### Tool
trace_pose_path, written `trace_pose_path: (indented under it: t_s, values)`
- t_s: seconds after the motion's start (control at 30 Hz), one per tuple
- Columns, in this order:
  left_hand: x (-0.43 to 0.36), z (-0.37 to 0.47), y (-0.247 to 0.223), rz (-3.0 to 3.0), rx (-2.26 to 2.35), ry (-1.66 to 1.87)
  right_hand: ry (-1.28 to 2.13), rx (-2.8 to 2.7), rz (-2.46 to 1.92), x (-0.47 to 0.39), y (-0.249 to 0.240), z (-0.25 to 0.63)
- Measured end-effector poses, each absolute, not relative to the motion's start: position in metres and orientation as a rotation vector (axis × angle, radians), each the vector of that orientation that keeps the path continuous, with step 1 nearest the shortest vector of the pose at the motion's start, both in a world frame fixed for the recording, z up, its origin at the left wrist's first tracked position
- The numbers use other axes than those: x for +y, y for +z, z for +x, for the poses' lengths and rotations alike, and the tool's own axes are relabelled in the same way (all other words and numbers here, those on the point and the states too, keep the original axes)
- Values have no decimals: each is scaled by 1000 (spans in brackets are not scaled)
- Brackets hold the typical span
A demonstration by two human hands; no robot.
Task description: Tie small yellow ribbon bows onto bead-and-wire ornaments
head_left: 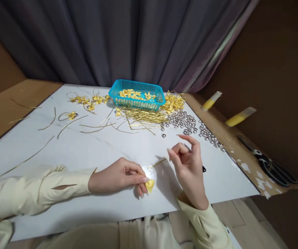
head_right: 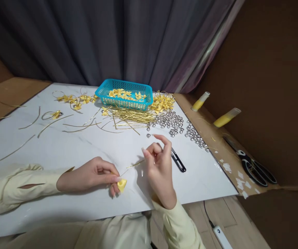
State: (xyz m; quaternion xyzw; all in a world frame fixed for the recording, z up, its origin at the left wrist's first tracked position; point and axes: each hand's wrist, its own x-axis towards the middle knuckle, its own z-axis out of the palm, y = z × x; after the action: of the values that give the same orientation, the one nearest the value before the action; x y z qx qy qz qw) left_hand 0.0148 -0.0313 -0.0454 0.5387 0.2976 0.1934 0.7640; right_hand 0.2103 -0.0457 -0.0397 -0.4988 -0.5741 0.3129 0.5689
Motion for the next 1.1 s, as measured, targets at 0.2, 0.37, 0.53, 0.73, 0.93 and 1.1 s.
trace_pose_path:
  t_s: [0.2, 0.37, 0.53, 0.73, 0.93, 1.1]
  values:
    - [-27, 14, -44, 1152, 679, 476, 831, -1789, -1292, -45, -38, 226]
    - [-32, 15, -40, 1092, 541, 362, 1438, -1822, -981, -60, -36, 198]
    - [-30, 13, -32, 1078, 470, 234, 1812, -1502, -976, -72, -33, 181]
    - [-27, 13, -29, 1072, 508, 235, 1764, -1369, -957, -75, -36, 176]
    - [-26, 14, -31, 1031, 517, 248, 1688, -1357, -962, -75, -39, 175]
    - [-24, 14, -33, 1054, 514, 289, 1628, -1303, -1006, -73, -41, 172]
